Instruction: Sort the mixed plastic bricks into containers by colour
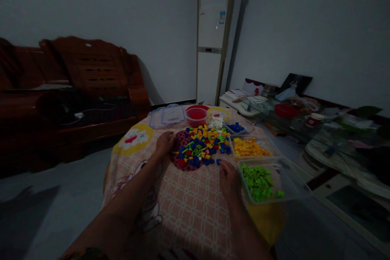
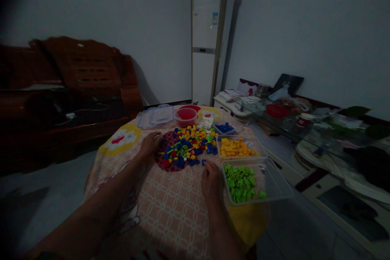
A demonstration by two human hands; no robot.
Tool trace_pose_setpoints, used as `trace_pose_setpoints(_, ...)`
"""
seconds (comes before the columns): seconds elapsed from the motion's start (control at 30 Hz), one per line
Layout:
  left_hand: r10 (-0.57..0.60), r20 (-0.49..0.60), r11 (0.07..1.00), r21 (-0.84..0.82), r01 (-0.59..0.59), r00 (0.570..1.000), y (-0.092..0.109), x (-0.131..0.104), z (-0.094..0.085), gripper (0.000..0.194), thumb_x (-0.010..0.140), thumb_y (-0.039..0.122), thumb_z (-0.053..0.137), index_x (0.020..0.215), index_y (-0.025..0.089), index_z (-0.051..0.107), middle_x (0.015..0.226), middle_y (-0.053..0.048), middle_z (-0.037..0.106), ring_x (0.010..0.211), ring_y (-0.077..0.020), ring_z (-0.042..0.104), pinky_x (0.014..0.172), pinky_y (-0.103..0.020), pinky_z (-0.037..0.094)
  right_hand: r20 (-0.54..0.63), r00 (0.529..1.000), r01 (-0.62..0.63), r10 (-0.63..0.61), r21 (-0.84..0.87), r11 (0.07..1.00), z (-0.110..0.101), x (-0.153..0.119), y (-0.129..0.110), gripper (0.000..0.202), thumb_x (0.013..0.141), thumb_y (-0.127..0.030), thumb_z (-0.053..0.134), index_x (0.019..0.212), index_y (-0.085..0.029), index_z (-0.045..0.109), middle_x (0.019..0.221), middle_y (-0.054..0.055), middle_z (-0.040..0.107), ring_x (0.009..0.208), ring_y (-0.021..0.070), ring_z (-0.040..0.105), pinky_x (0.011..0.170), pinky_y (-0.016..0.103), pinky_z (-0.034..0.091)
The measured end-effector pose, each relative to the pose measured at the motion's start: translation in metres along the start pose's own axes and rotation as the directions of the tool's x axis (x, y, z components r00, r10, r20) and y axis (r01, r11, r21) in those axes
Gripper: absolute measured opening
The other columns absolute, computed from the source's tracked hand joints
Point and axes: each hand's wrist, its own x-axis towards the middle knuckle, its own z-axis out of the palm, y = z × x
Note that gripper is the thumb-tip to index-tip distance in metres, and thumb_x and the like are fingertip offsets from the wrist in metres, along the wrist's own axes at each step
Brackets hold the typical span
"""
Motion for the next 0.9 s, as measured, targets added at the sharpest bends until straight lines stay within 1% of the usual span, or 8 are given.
trace_pose_setpoints(0.07,-0.031,0.075,0.999,0.017,0.030,0.997,-0.009,-0.001,0.002,0.043,0.093,0.044,0.043,0.110,0.016,0.071,0.113,-0.013,0.073,0.106,-0.0265,0.067,0.092,-0.036,0.053,-0.002,1.000,-0.003,0.003,-0.002,1.000,0.000,0.000,-0.001,0.041,0.083,-0.016,0.045,0.111,-0.017,0.075,0.117,0.011,0.073,0.109,0.0222,0.067,0.101,0.039,0.051)
trace_pose_setpoints(0.13,-0.004,0.133,1.000,-0.005,0.005,0.991,-0.004,-0.006,0.010,0.041,0.094,0.041,0.042,0.111,0.018,0.071,0.114,-0.011,0.073,0.107,-0.0260,0.067,0.094,-0.036,0.053,0.008,1.000,-0.004,0.004,-0.006,1.000,0.000,0.000,0.000,0.040,0.083,-0.017,0.045,0.111,-0.018,0.075,0.117,0.011,0.073,0.110,0.0220,0.067,0.101,0.039,0.051)
trace_pose_setpoints(0.3,0.091,0.159,0.981,-0.183,-0.062,0.983,0.039,-0.032,0.039,0.042,0.096,0.037,0.039,0.119,0.017,0.069,0.125,-0.010,0.070,0.116,-0.0263,0.063,0.105,-0.041,0.047,0.013,1.000,-0.007,0.007,-0.009,1.000,-0.001,-0.001,0.001,0.040,0.084,-0.017,0.046,0.111,-0.018,0.075,0.118,0.010,0.072,0.111,0.0220,0.066,0.104,0.040,0.050)
trace_pose_setpoints(0.43,0.106,0.075,0.948,-0.308,-0.078,0.992,0.064,-0.038,0.050,0.042,0.096,0.038,0.041,0.121,0.017,0.067,0.127,-0.010,0.069,0.120,-0.0258,0.061,0.108,-0.041,0.045,-0.003,1.000,-0.003,0.003,0.008,1.000,-0.001,-0.002,0.000,0.040,0.083,-0.016,0.047,0.111,-0.018,0.075,0.118,0.011,0.072,0.111,0.0217,0.066,0.102,0.040,0.050)
trace_pose_setpoints(0.57,0.104,-0.042,0.956,-0.272,-0.111,0.994,0.062,-0.005,0.050,0.038,0.093,0.034,0.047,0.123,0.018,0.065,0.129,-0.010,0.067,0.122,-0.0257,0.059,0.110,-0.041,0.044,0.002,1.000,0.002,-0.002,0.011,1.000,-0.002,-0.002,-0.002,0.040,0.084,-0.016,0.047,0.112,-0.020,0.074,0.119,0.009,0.072,0.111,0.0210,0.066,0.102,0.039,0.050)
trace_pose_setpoints(0.63,0.069,-0.045,0.972,-0.221,-0.077,0.997,0.056,0.020,0.052,0.039,0.089,0.031,0.051,0.123,0.016,0.063,0.131,-0.012,0.065,0.124,-0.0272,0.057,0.110,-0.042,0.043,0.001,1.000,0.003,-0.003,-0.004,1.000,-0.002,-0.001,-0.002,0.040,0.083,-0.015,0.046,0.112,-0.019,0.074,0.118,0.010,0.072,0.111,0.0214,0.066,0.102,0.039,0.050)
trace_pose_setpoints(0.77,0.034,0.135,0.985,-0.171,-0.010,0.990,0.044,0.059,0.064,0.032,0.088,0.032,0.050,0.106,0.011,0.068,0.109,-0.014,0.072,0.105,-0.0268,0.065,0.096,-0.039,0.051,0.008,1.000,-0.005,0.005,-0.012,1.000,-0.002,-0.001,0.000,0.042,0.082,-0.014,0.045,0.113,-0.017,0.074,0.119,0.011,0.072,0.111,0.0212,0.066,0.102,0.038,0.051)
trace_pose_setpoints(0.9,0.112,0.262,0.979,-0.196,-0.061,0.959,0.040,0.065,0.075,0.034,0.090,0.037,0.045,0.091,0.013,0.069,0.090,-0.010,0.073,0.084,-0.0218,0.066,0.085,-0.035,0.053,0.002,1.000,-0.011,0.011,-0.006,1.000,0.000,-0.002,0.001,0.042,0.082,-0.013,0.045,0.112,-0.017,0.074,0.119,0.011,0.072,0.112,0.0209,0.066,0.102,0.038,0.051)
